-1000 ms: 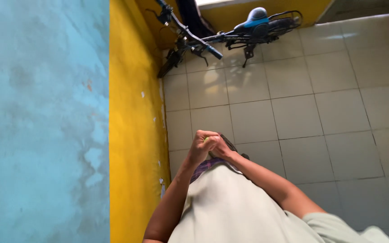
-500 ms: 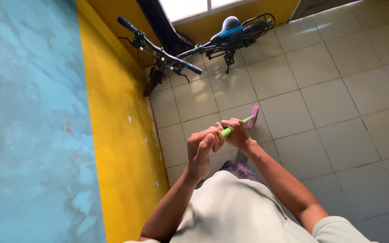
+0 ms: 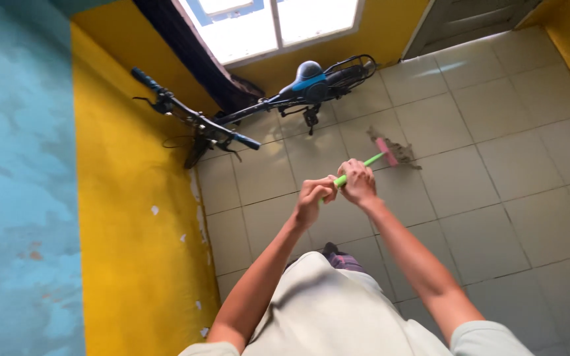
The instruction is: The recorder is mopping the floor in a room, moving across different floor surfaces.
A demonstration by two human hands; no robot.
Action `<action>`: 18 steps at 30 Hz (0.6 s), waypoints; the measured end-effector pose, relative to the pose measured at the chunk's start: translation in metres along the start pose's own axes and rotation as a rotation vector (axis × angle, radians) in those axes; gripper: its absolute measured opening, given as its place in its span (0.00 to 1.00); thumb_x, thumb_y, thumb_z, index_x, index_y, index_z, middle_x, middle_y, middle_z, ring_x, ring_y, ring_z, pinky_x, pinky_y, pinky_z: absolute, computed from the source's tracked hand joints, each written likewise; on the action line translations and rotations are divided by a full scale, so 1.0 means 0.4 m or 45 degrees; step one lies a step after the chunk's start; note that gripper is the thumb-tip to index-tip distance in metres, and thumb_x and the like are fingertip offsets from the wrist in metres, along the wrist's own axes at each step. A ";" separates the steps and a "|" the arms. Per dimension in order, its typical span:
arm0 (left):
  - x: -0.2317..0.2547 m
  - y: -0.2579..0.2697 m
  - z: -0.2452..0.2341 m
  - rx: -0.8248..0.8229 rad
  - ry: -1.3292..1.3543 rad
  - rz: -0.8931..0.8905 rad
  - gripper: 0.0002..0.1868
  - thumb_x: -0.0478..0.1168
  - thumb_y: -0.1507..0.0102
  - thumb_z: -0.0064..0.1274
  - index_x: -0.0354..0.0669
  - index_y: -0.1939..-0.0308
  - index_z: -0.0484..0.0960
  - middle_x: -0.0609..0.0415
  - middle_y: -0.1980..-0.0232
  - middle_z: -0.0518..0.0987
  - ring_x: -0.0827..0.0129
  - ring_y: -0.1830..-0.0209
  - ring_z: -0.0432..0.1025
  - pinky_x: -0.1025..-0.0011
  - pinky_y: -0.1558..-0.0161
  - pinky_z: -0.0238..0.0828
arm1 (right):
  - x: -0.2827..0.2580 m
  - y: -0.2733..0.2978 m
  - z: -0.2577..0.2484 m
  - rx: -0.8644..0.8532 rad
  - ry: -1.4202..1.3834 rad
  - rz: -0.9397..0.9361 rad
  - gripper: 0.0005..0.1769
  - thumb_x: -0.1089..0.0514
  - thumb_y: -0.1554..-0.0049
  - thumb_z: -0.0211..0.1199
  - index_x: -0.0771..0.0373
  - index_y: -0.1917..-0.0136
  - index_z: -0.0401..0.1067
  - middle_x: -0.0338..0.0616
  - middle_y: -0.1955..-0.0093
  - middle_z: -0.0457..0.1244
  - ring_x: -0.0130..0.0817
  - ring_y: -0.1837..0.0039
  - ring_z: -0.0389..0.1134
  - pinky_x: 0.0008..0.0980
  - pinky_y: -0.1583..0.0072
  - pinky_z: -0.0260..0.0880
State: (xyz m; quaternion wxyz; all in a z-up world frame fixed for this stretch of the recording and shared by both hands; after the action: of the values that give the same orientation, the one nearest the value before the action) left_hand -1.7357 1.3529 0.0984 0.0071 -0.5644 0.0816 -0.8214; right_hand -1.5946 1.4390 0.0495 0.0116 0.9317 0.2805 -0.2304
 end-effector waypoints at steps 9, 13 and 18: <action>-0.260 -0.051 0.075 0.075 -0.484 -0.123 0.14 0.39 0.39 0.46 0.31 0.75 0.70 0.54 0.80 0.64 0.76 0.78 0.57 0.71 0.74 0.55 | 0.261 0.105 0.364 0.213 -0.648 0.455 0.24 0.47 0.41 0.67 0.58 0.38 0.64 0.51 0.40 0.62 0.50 0.40 0.67 0.44 0.43 0.68; -0.181 -0.075 0.087 0.094 -0.489 -0.120 0.11 0.37 0.42 0.46 0.29 0.71 0.74 0.53 0.80 0.67 0.76 0.79 0.60 0.71 0.75 0.58 | 0.282 0.102 0.400 0.078 -1.068 0.744 0.27 0.48 0.43 0.64 0.56 0.35 0.63 0.51 0.36 0.59 0.48 0.41 0.68 0.43 0.44 0.72; -0.241 -0.023 0.013 0.139 -0.319 -0.156 0.10 0.34 0.42 0.43 0.27 0.73 0.75 0.52 0.81 0.64 0.75 0.80 0.55 0.69 0.76 0.53 | 0.209 0.082 0.388 0.082 -0.814 0.383 0.42 0.55 0.58 0.74 0.59 0.35 0.56 0.55 0.36 0.56 0.49 0.37 0.62 0.43 0.40 0.66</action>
State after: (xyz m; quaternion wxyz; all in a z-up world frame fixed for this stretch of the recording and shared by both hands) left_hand -1.6949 1.3714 0.0122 -0.0024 -0.6653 0.0007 -0.7466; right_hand -1.5813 1.4315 -0.1292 0.1032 0.8433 0.1150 -0.5148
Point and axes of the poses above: each hand's wrist, its own y-axis away from the middle knuckle, its own z-axis out of the palm, x = y × z, the point moved 3 cm from there along -y, towards the middle knuckle
